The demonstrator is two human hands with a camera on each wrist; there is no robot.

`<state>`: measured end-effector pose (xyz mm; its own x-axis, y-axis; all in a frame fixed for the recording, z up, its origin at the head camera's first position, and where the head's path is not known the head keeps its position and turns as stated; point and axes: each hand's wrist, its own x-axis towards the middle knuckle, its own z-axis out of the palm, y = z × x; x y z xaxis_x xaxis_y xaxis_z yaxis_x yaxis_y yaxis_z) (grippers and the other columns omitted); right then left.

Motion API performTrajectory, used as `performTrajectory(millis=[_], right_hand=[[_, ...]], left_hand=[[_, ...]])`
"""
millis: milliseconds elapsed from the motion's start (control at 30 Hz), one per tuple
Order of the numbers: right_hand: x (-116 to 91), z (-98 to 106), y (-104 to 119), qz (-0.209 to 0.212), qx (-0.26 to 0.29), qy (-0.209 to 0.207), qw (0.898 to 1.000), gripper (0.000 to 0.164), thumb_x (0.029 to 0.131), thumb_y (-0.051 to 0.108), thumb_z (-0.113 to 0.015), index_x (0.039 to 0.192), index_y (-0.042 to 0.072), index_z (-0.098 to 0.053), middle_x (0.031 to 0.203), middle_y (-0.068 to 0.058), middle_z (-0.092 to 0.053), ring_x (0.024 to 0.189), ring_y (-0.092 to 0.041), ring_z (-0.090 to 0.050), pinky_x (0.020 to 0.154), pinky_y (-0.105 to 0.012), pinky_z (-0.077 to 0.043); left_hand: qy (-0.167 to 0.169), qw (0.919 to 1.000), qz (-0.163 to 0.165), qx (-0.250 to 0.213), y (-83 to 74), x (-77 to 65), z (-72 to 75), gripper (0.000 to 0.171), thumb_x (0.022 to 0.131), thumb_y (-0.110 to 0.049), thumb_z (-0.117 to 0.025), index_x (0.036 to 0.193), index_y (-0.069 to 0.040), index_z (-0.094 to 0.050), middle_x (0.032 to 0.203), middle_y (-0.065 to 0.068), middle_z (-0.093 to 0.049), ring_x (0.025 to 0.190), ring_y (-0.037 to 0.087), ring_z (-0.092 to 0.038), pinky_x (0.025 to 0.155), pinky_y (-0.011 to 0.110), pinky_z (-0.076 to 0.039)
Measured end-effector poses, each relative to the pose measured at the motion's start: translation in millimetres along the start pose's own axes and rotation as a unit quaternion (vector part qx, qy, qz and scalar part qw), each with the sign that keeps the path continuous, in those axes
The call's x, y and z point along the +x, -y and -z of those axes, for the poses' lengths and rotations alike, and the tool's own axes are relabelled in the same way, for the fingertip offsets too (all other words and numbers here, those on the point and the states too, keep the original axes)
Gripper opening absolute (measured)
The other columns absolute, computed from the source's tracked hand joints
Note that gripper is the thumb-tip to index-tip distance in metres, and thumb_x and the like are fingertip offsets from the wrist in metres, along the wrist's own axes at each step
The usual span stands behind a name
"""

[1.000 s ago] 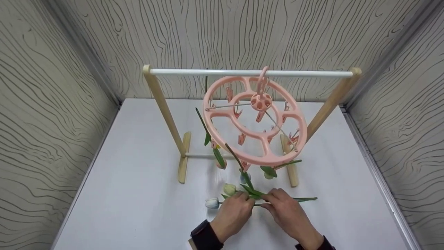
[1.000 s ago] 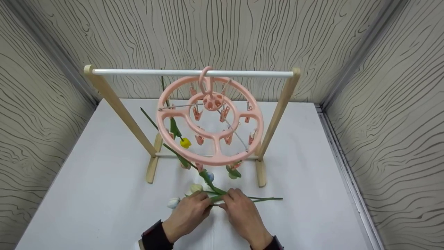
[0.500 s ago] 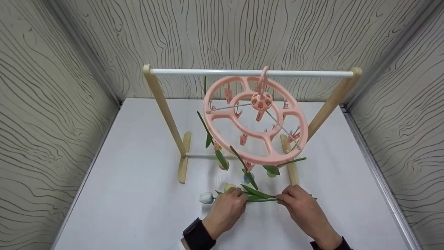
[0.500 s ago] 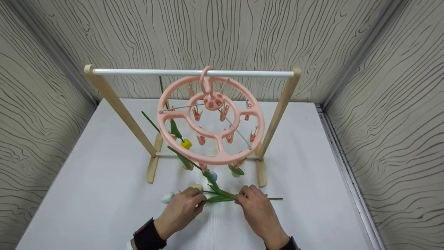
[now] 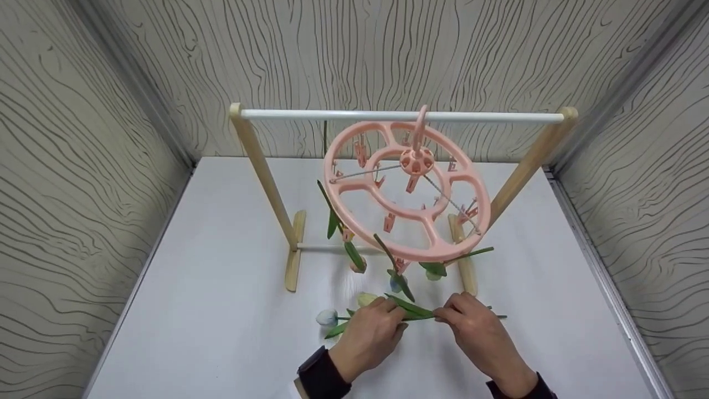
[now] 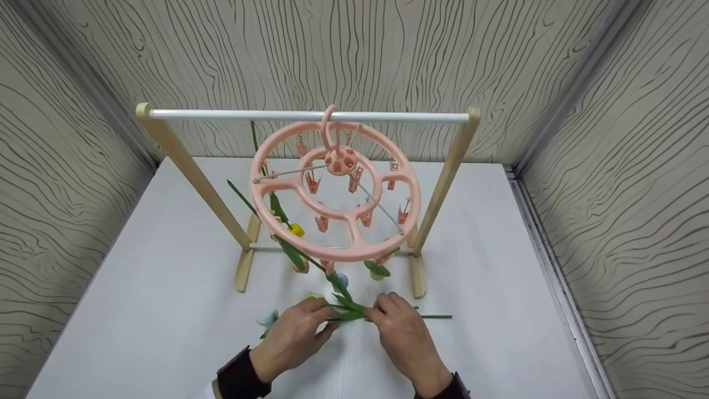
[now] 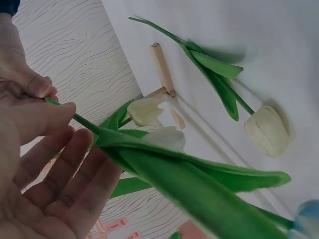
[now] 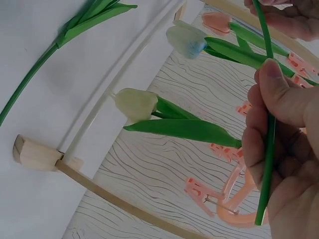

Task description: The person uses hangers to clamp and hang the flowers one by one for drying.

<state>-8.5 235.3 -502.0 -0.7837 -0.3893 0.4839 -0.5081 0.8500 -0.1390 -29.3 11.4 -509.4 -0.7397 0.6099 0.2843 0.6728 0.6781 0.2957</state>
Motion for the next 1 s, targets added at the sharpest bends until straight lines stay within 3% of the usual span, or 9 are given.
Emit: performTrajectory(millis=[167,500,767,800,900,1000], right_hand=[[6,-2,5,0.017,-0.006,-0.015,1.000,0.033,0.059,0.001,-0.099,0.081,0.017,-0.081,0.076,0.009,-0.056,0.071,-0.001,-0.052,0.060,-0.012,-0.047],[10,-5,13,0.048,0.002,-0.034,0.998,0.032,0.059,0.002,-0.098,0.084,0.015,-0.083,0.075,0.008,-0.054,0.070,-0.001,-0.049,0.059,-0.012,-0.043],[10,1,15,0.061,0.000,-0.059,0.996,0.037,0.062,0.012,-0.100,0.095,0.017,-0.084,0.083,0.008,-0.067,0.080,-0.007,-0.061,0.068,-0.022,-0.055],[10,3,14,0.064,0.007,-0.070,0.995,0.035,0.066,0.015,-0.099,0.097,0.016,-0.084,0.086,0.006,-0.069,0.083,-0.010,-0.064,0.072,-0.025,-0.057],[10,9,9,0.065,0.033,-0.113,0.991,0.023,0.089,0.031,-0.086,0.102,0.013,-0.083,0.094,0.002,-0.074,0.093,-0.018,-0.069,0.088,-0.026,-0.059],[10,16,1,0.051,0.064,-0.165,0.983,0.040,0.104,0.044,-0.065,0.102,0.008,-0.083,0.098,-0.004,-0.076,0.099,-0.024,-0.070,0.106,-0.015,-0.051]], left_hand=[[-0.007,0.9998,-0.018,0.004,-6.7,7.1,3.3,0.010,0.091,-0.014,-0.083,0.098,-0.016,-0.077,0.093,-0.005,-0.074,0.089,0.007,-0.071,0.076,0.017,-0.058],[-0.035,0.9987,-0.033,0.018,-9.9,10.7,2.2,0.010,0.094,-0.014,-0.080,0.103,-0.019,-0.080,0.088,-0.006,-0.074,0.082,0.005,-0.071,0.068,0.013,-0.055],[-0.044,0.9987,-0.027,-0.003,-6.7,9.1,5.8,0.009,0.097,-0.015,-0.077,0.103,-0.019,-0.082,0.087,-0.006,-0.075,0.083,0.005,-0.072,0.068,0.013,-0.057],[-0.046,0.9986,-0.023,-0.008,-6.1,8.6,6.7,0.009,0.096,-0.015,-0.077,0.103,-0.019,-0.082,0.087,-0.006,-0.075,0.083,0.004,-0.073,0.068,0.013,-0.057],[-0.045,0.9986,-0.005,-0.027,-3.8,6.8,10.3,0.009,0.095,-0.014,-0.079,0.103,-0.018,-0.082,0.087,-0.006,-0.076,0.082,0.005,-0.073,0.070,0.013,-0.058],[-0.037,0.9980,0.014,-0.050,-1.6,4.8,15.6,0.011,0.094,-0.012,-0.080,0.102,-0.017,-0.082,0.088,-0.005,-0.077,0.083,0.005,-0.073,0.072,0.015,-0.058]])
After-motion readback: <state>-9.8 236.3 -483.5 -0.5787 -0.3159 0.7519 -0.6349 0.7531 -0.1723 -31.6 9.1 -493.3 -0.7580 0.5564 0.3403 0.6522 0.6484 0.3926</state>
